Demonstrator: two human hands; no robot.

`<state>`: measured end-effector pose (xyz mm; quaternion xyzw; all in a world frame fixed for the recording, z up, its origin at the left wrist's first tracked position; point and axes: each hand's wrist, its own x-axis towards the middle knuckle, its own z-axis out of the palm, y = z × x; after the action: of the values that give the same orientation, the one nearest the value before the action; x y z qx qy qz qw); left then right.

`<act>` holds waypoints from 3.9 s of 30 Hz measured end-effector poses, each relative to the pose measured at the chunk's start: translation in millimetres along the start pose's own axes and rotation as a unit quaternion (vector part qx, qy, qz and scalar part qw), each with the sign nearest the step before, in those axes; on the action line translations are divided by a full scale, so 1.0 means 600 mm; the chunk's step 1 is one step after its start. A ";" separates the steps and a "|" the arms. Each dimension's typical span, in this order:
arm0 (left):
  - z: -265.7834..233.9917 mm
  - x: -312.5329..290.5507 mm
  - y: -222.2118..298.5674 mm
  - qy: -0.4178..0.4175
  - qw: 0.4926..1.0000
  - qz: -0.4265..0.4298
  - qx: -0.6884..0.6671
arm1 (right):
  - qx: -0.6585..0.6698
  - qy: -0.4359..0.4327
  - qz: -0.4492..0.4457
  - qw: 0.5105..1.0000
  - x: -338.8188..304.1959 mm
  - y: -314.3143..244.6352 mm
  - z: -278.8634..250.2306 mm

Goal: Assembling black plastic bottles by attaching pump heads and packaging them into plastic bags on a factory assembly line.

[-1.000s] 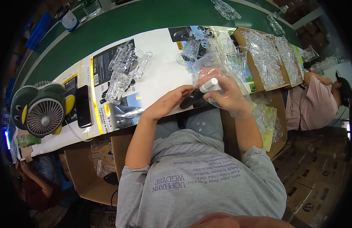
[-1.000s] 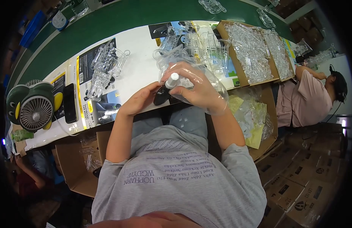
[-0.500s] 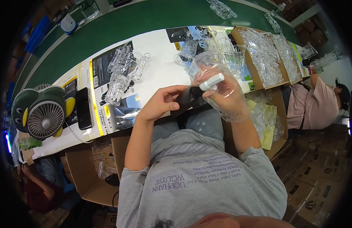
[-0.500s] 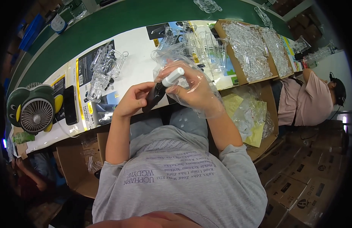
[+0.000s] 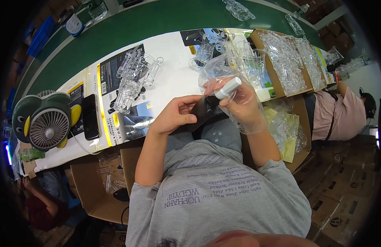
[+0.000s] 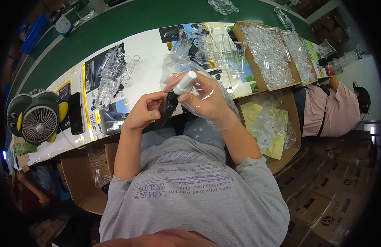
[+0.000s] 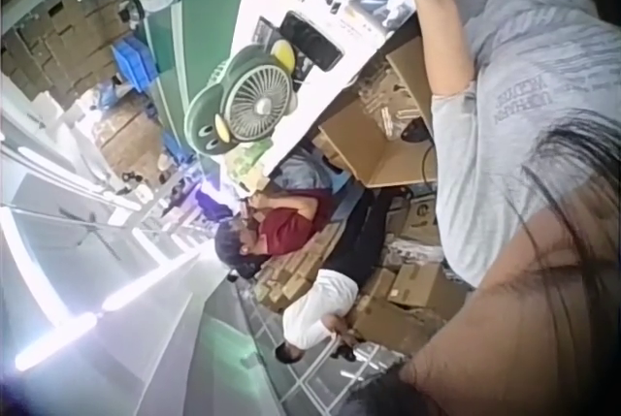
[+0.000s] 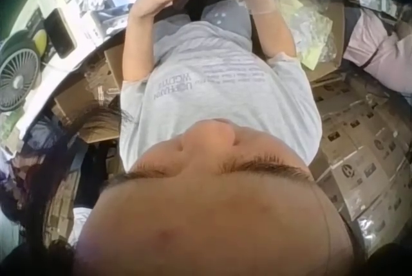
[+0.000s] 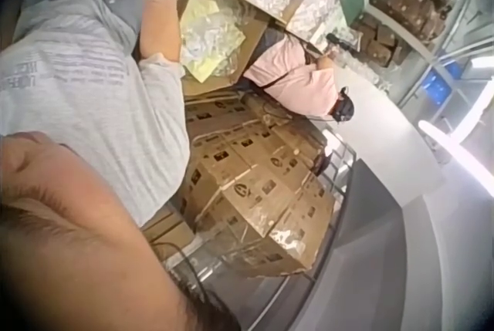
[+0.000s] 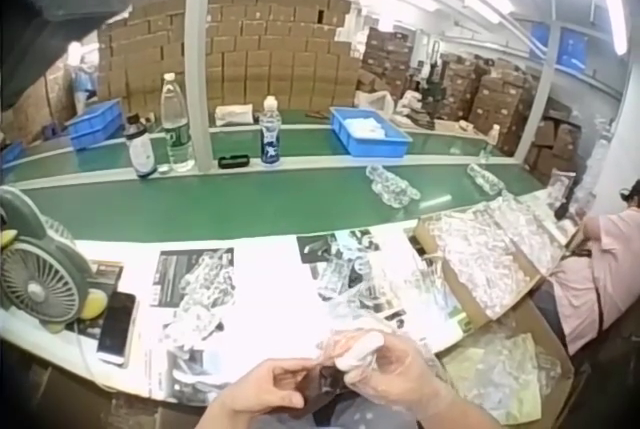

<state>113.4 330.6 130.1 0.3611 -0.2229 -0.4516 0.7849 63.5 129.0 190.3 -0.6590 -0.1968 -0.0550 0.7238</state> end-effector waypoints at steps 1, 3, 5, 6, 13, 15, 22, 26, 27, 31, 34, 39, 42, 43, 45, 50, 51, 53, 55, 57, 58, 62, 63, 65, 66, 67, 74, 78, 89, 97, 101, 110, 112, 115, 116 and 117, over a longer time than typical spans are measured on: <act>0.001 -0.001 -0.001 0.015 1.000 0.016 0.018 | 0.003 0.017 0.001 1.000 -0.002 0.000 0.005; 0.003 -0.001 0.000 0.031 0.998 0.031 0.036 | 0.006 0.035 0.002 0.999 -0.003 0.000 0.010; 0.009 -0.004 0.004 0.069 0.991 0.060 0.100 | -0.002 0.052 -0.004 0.999 -0.003 -0.002 0.013; 0.012 -0.004 0.006 0.069 0.991 0.059 0.100 | -0.002 0.052 -0.004 0.999 -0.004 -0.001 0.015; 0.025 -0.006 0.004 0.127 0.979 0.077 0.140 | 0.002 0.076 0.001 0.997 -0.007 0.006 0.018; 0.029 -0.007 0.005 0.133 0.977 0.083 0.146 | -0.006 0.083 0.000 0.997 -0.006 0.005 0.019; 0.039 -0.007 0.004 0.168 0.963 0.102 0.185 | -0.002 0.084 -0.002 0.996 -0.004 0.002 0.021; 0.046 -0.004 0.002 0.185 0.954 0.118 0.205 | 0.005 0.094 -0.010 0.995 -0.004 0.003 0.023; 0.046 -0.004 0.001 0.185 0.954 0.118 0.205 | 0.005 0.094 -0.010 0.996 -0.004 0.003 0.022; 0.046 -0.009 0.006 0.163 0.958 0.105 0.213 | -0.023 0.071 -0.003 0.997 0.001 0.001 0.013; 0.052 -0.007 0.014 0.114 0.971 0.085 0.192 | -0.054 0.051 0.007 0.997 0.005 -0.007 0.004; 0.048 -0.012 0.021 0.023 0.986 0.059 0.155 | -0.290 -0.010 -0.140 0.947 0.025 -0.034 -0.019; 0.046 -0.014 0.020 -0.001 0.988 0.046 0.149 | -0.244 -0.037 -0.083 0.965 0.024 -0.043 -0.020; 0.041 -0.013 0.020 -0.034 0.993 0.022 0.112 | -0.265 -0.068 -0.058 0.960 0.026 -0.046 -0.020; 0.034 -0.010 0.015 -0.066 0.995 -0.002 0.073 | -0.286 -0.098 -0.033 0.953 0.030 -0.049 -0.021; 0.032 0.006 0.002 -0.145 0.989 -0.029 0.023 | -0.358 -0.141 -0.070 0.921 0.039 -0.058 -0.008; 0.033 0.009 0.001 -0.145 0.989 -0.028 0.023 | -0.358 -0.141 -0.070 0.920 0.038 -0.056 -0.008; 0.033 0.014 -0.001 -0.163 0.986 -0.039 0.000 | -0.400 -0.156 -0.085 0.899 0.035 -0.048 -0.010; 0.037 0.013 -0.006 -0.149 0.988 -0.040 -0.011 | -0.382 -0.140 -0.094 0.909 0.029 -0.035 -0.012; 0.036 0.015 -0.010 -0.135 0.990 -0.042 -0.022 | -0.364 -0.122 -0.103 0.918 0.026 -0.033 -0.010; 0.031 0.016 -0.011 -0.149 0.988 -0.028 0.028 | -0.384 -0.121 -0.101 0.910 0.025 -0.034 -0.007; 0.037 0.012 0.004 -0.122 0.987 -0.050 0.090 | -0.336 -0.080 -0.096 0.934 0.016 -0.029 -0.007; 0.042 0.010 0.008 -0.122 0.987 -0.050 0.090 | -0.335 -0.079 -0.097 0.934 0.010 -0.025 -0.001; 0.056 0.004 0.016 -0.071 0.984 -0.031 0.160 | -0.276 0.040 -0.070 0.958 -0.003 -0.018 0.013; 0.064 0.002 0.019 -0.070 0.984 -0.031 0.161 | -0.275 0.039 -0.071 0.958 -0.006 -0.012 0.011; 0.073 0.001 0.021 -0.043 0.984 -0.016 0.170 | -0.294 0.035 -0.067 0.953 -0.011 -0.007 0.007; 0.094 -0.007 0.025 0.044 0.957 -0.013 0.287 | -0.210 0.124 0.010 0.970 -0.025 0.013 0.027; 0.103 -0.006 0.029 0.072 0.935 0.040 0.346 | -0.199 0.127 -0.066 0.970 -0.010 0.006 0.025; 0.102 -0.008 0.008 0.133 0.832 0.142 0.519 | -0.214 0.104 -0.016 0.971 -0.017 0.011 0.034; 0.106 0.000 -0.001 0.168 0.784 0.208 0.560 | -0.271 0.092 -0.059 0.956 -0.013 0.016 0.024; 0.106 0.005 -0.006 0.185 0.751 0.237 0.588 | -0.328 0.131 -0.197 0.915 -0.010 0.043 0.019; 0.101 0.001 -0.003 0.279 0.710 0.205 0.614 | -0.062 0.032 0.132 0.989 0.000 0.029 -0.001; 0.102 -0.002 -0.001 0.290 0.718 0.198 0.601 | -0.071 0.009 0.165 0.984 -0.003 0.019 -0.011; 0.097 -0.006 0.000 0.305 0.741 0.174 0.572 | -0.038 0.000 0.201 0.979 -0.005 0.007 -0.021; 0.096 -0.006 0.000 0.305 0.757 0.157 0.556 | -0.038 0.000 0.201 0.979 -0.006 0.008 -0.024; 0.099 -0.007 0.002 0.305 0.757 0.157 0.556 | -0.017 -0.008 0.199 0.980 -0.006 0.011 -0.027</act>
<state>72.0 313.0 169.1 0.8123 -0.2374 0.0154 0.5325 65.7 113.2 182.0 -0.6979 -0.0660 0.0921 0.7072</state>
